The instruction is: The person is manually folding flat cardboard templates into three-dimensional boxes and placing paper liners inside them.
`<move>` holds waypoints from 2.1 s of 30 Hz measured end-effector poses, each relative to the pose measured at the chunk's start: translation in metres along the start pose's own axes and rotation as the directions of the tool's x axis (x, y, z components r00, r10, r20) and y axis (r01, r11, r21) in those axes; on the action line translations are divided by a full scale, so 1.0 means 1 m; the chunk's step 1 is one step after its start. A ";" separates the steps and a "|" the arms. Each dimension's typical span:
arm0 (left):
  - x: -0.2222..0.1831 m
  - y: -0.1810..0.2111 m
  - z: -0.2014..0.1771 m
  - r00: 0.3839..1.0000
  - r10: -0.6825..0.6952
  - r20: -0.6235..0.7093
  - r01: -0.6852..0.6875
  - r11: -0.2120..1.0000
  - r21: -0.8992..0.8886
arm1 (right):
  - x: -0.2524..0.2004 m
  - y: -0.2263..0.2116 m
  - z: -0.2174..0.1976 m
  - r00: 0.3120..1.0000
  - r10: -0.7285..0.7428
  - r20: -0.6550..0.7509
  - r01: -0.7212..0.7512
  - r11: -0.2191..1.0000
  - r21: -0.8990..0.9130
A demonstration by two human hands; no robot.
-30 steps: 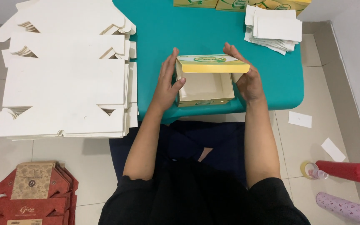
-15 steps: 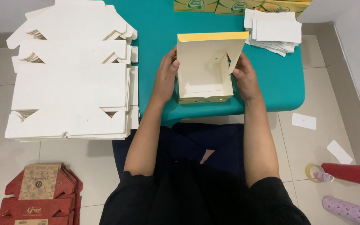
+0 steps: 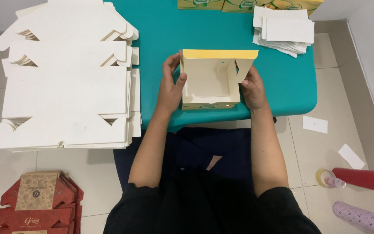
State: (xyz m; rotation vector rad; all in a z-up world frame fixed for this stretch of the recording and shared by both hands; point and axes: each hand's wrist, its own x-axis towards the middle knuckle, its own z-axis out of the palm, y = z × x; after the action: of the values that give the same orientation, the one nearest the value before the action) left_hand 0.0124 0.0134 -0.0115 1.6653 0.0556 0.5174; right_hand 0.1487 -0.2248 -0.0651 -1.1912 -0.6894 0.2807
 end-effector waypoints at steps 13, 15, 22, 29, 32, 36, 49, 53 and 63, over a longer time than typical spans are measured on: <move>-0.001 0.003 0.001 1.000 -0.020 -0.010 0.020 1.000 -0.004 | -0.001 0.004 -0.001 1.000 -0.026 0.008 0.026 1.000 0.003; -0.001 0.005 0.001 1.000 -0.014 -0.010 0.014 1.000 0.015 | -0.001 0.004 -0.001 0.999 -0.038 0.011 0.039 0.999 -0.028; -0.003 0.007 0.000 1.000 0.001 0.006 -0.001 1.000 -0.007 | 0.008 -0.021 0.024 0.993 -0.074 0.086 0.078 0.996 -0.039; -0.002 0.009 0.000 1.000 0.014 0.022 -0.013 0.999 -0.047 | 0.008 -0.015 0.016 0.992 -0.070 0.103 0.074 0.996 -0.039; -0.002 0.008 0.000 1.000 0.010 0.020 -0.009 0.998 -0.056 | 0.006 -0.009 0.010 0.994 -0.060 0.092 0.062 0.998 -0.021; -0.002 0.010 0.000 1.000 0.014 0.008 -0.013 0.998 -0.068 | 0.007 -0.009 0.009 0.994 -0.052 0.097 0.053 0.999 -0.008; -0.004 0.003 0.002 0.993 0.102 0.051 -0.101 0.995 -0.024 | 0.010 -0.017 0.017 0.981 -0.139 0.136 0.149 0.986 -0.072; -0.004 0.004 -0.001 0.984 0.164 0.071 -0.169 0.982 0.084 | 0.009 -0.019 0.016 0.976 -0.153 0.154 0.172 0.979 -0.113; -0.004 0.004 -0.003 0.989 0.150 0.014 -0.151 0.976 0.155 | 0.008 -0.045 0.045 0.984 -0.147 0.097 0.164 0.966 -0.201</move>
State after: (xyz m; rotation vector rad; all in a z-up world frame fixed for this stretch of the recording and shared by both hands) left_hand 0.0069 0.0143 -0.0088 1.8317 -0.0332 0.6394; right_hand 0.1200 -0.2030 -0.0116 -1.3214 -0.8958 0.1268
